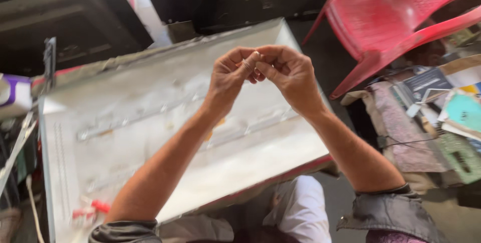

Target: The person solders wires to LED strips mounted inside a white light fixture. They use a soldering iron to attach wires to the ends of the strips and then use a screwdriver to adjust components on the fixture.

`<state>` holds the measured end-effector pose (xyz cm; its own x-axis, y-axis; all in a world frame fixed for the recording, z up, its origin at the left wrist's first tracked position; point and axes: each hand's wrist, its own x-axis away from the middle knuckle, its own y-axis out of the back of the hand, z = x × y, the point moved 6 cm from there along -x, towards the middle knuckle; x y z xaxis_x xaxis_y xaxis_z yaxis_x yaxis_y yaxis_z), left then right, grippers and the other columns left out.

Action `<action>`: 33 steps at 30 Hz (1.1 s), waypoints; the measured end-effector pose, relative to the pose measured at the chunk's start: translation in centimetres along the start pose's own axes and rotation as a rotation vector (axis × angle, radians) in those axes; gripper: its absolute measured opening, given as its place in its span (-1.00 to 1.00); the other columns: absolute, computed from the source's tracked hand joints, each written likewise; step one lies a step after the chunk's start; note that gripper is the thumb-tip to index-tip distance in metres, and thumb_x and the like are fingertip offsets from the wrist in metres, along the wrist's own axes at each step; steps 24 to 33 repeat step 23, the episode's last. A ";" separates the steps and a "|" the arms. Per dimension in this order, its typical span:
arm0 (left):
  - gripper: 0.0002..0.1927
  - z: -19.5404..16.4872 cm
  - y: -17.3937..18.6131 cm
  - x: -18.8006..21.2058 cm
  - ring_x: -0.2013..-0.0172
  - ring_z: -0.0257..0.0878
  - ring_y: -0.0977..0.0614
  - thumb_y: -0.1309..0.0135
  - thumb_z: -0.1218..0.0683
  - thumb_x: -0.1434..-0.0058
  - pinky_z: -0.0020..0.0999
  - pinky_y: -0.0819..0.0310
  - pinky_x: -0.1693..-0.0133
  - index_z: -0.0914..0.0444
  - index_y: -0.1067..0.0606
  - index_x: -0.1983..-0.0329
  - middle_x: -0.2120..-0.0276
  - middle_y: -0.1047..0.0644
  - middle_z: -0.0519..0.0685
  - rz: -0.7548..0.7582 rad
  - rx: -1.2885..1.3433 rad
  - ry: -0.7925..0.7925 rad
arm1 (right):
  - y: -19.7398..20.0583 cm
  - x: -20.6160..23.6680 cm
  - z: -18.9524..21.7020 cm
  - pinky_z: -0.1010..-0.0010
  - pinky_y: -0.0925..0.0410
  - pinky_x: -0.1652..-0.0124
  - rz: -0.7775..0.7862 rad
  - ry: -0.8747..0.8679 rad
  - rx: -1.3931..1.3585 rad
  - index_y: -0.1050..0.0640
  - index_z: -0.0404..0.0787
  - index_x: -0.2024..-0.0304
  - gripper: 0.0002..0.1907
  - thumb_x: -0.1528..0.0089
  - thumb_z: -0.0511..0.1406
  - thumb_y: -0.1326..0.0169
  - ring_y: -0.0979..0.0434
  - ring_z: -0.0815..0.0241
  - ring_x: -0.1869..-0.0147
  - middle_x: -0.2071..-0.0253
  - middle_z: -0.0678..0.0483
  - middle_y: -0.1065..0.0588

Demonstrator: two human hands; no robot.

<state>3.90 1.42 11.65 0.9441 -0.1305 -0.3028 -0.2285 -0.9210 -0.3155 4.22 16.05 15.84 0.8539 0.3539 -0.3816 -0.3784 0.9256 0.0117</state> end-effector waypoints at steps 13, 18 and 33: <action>-0.78 -11.0 -17.9 -9.6 0.26 -0.32 -0.67 -0.09 0.33 -0.35 -0.41 -0.67 0.18 0.33 -0.52 -0.04 0.15 -0.58 -0.02 0.131 -0.393 -0.140 | 13.3 -1.3 14.1 0.54 -0.53 0.17 -0.415 0.013 0.154 -0.61 -0.31 0.09 -0.91 -0.37 -0.42 -0.15 -0.59 0.40 0.17 0.22 0.07 -0.62; -0.80 -13.2 -26.8 -10.4 0.30 -0.36 -0.68 -0.10 0.31 -0.35 -0.45 -0.66 0.22 0.30 -0.54 -0.02 0.30 -0.59 -0.09 0.275 -0.332 0.071 | 18.5 2.8 21.4 0.55 -0.45 0.28 -0.502 -0.112 0.122 -0.57 -0.31 0.15 -0.92 -0.42 -0.40 -0.08 -0.51 0.42 0.29 0.34 0.11 -0.55; -0.82 -13.7 -35.4 -8.9 0.35 -0.34 -0.57 -0.24 0.26 -0.28 -0.42 -0.48 0.26 0.25 -0.61 0.05 0.36 -0.59 -0.07 0.471 -0.411 0.097 | 23.6 8.9 28.6 0.55 -0.40 0.38 -0.537 -0.284 0.020 -0.57 -0.31 0.21 -0.87 -0.41 -0.36 -0.08 -0.53 0.37 0.39 0.41 0.07 -0.56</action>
